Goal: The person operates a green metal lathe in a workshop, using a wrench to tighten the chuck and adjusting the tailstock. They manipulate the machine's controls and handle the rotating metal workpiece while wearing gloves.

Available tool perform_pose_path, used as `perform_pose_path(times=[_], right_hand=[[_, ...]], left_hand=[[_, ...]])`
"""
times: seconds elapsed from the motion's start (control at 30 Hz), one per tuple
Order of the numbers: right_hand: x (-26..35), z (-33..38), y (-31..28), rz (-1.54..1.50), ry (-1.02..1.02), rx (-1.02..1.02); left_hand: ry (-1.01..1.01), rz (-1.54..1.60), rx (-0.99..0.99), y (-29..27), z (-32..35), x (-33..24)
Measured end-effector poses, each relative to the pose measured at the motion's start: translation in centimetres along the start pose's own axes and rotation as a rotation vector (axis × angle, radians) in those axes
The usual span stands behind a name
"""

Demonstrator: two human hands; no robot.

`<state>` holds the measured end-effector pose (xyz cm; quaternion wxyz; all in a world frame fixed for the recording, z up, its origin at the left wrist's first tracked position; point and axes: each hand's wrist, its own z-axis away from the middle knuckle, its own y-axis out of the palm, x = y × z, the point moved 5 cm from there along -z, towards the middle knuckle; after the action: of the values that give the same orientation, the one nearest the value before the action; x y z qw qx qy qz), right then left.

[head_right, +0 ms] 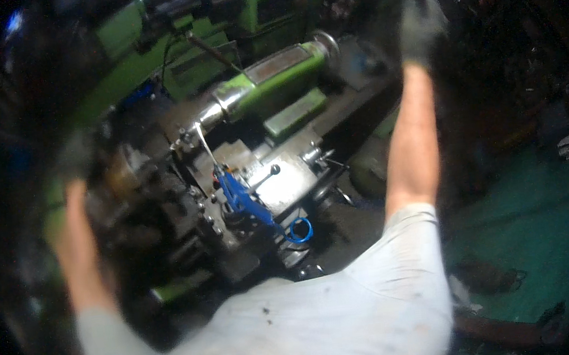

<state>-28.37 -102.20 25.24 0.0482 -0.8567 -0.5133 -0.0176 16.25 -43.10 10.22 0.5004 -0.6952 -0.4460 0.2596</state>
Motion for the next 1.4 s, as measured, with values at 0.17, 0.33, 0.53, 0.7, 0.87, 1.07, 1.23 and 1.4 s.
perform_pose_path(times=[0.17,0.33,0.53,0.7,0.87,1.07,1.23,1.4], right_hand=[[0.6,11.7,-5.8,-0.333,0.403,-0.043],[5.2,30.9,-17.9,-0.152,0.768,0.325],[16.4,44.1,-33.0,-0.040,0.994,0.758],[23.7,39.1,-39.1,0.029,0.760,0.875],[26.1,35.2,-50.0,0.237,0.890,0.694],[26.6,31.2,-61.7,0.455,0.870,0.461],[22.5,22.6,-72.1,0.914,0.679,0.247],[9.1,20.0,-82.1,1.303,0.833,0.746]], left_hand=[[-0.045,0.019,0.042,0.9,0.9,2.5],[0.028,0.064,-0.051,0.2,0.8,1.8],[0.103,0.118,0.010,2.2,-1.3,2.2],[0.309,0.208,0.070,9.9,-6.3,3.5],[0.392,0.211,0.127,16.9,-13.8,6.2],[0.359,0.016,-0.003,16.2,-16.8,9.5],[0.301,0.061,0.049,14.9,-15.2,10.1],[0.232,0.057,0.065,14.1,-12.7,8.6]])
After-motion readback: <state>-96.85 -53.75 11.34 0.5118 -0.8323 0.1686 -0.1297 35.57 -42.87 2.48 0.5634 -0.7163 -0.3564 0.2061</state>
